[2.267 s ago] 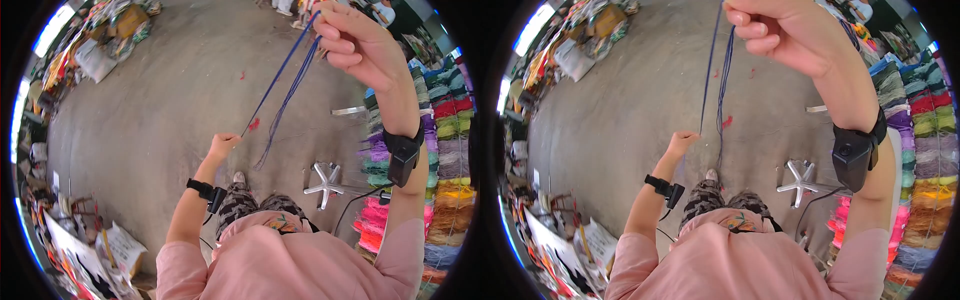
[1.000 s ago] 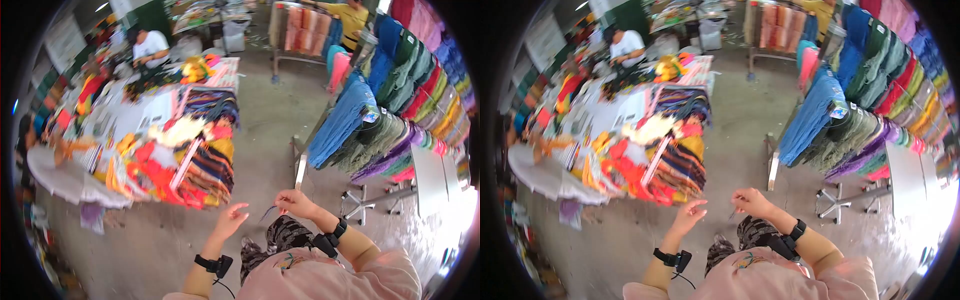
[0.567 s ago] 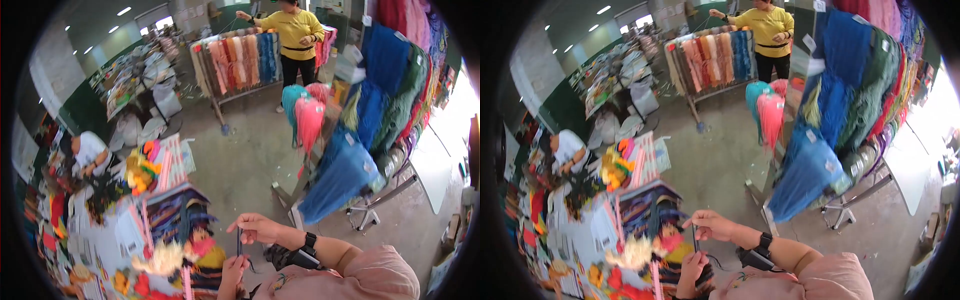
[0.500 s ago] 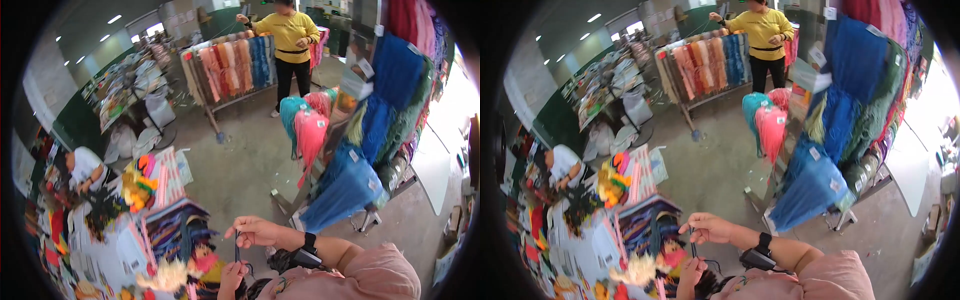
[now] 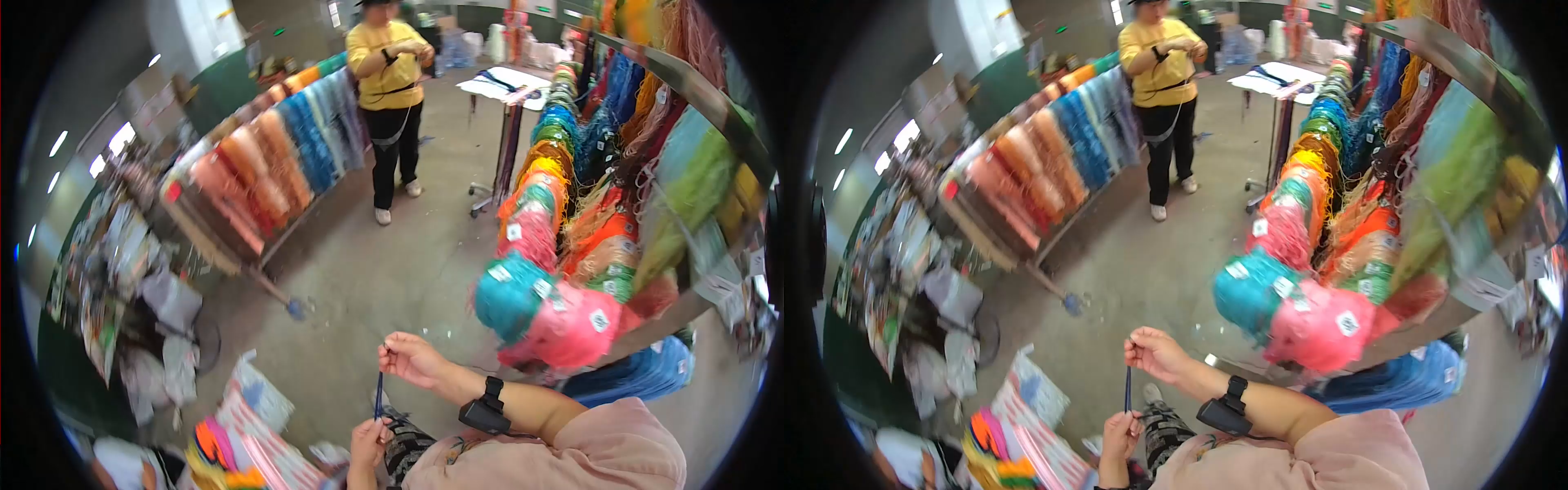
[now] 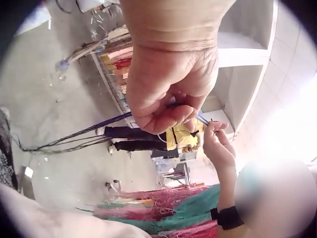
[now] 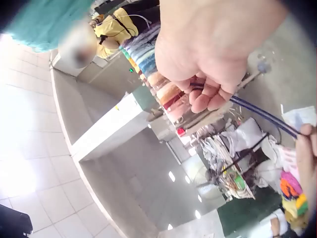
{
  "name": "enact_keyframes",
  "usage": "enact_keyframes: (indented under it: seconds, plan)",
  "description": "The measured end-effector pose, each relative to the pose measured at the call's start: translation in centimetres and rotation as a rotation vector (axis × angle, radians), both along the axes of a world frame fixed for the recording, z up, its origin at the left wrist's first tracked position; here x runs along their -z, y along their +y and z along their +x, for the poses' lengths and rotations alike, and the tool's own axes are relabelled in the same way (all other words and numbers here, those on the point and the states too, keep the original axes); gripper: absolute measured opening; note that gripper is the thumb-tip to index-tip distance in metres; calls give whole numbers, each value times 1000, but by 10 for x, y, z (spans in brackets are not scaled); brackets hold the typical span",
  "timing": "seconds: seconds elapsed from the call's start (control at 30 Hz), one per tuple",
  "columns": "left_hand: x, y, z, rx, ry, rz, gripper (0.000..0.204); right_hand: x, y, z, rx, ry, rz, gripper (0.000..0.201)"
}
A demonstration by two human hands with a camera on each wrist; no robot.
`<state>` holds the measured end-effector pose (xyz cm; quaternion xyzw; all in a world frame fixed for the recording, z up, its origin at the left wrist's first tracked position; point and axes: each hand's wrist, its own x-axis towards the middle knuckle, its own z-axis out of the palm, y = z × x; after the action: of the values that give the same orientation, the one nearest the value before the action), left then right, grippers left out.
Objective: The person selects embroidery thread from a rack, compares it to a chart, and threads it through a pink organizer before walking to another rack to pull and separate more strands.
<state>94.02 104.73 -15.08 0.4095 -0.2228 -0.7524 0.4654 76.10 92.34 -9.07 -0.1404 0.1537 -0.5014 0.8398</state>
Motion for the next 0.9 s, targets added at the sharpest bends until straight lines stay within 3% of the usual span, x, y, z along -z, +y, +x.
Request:
enact_keyframes:
  seconds: [0.07,0.2,0.4,0.67,0.73,0.83,0.9]
  plan:
    - [-5,-72,36,81,-74,17,18,14,-58,28,135,-24,57,7]
    - [-29,-197,91,276,-141,17,19,0,-155,61,272,57,168,6]
    - [-23,-363,91,519,-190,51,19,1,-275,48,470,83,249,7]
    - [-9,-555,-42,783,-216,26,19,23,-424,-87,730,-50,167,7]
    - [-11,-608,-90,843,-222,37,19,19,-462,-138,796,-41,145,8]
    - [-37,-679,-171,1076,-279,-20,19,-6,-505,-212,912,-2,76,7]
    - [-40,-721,-227,1188,-338,-155,20,-25,-525,-259,1006,24,56,6]
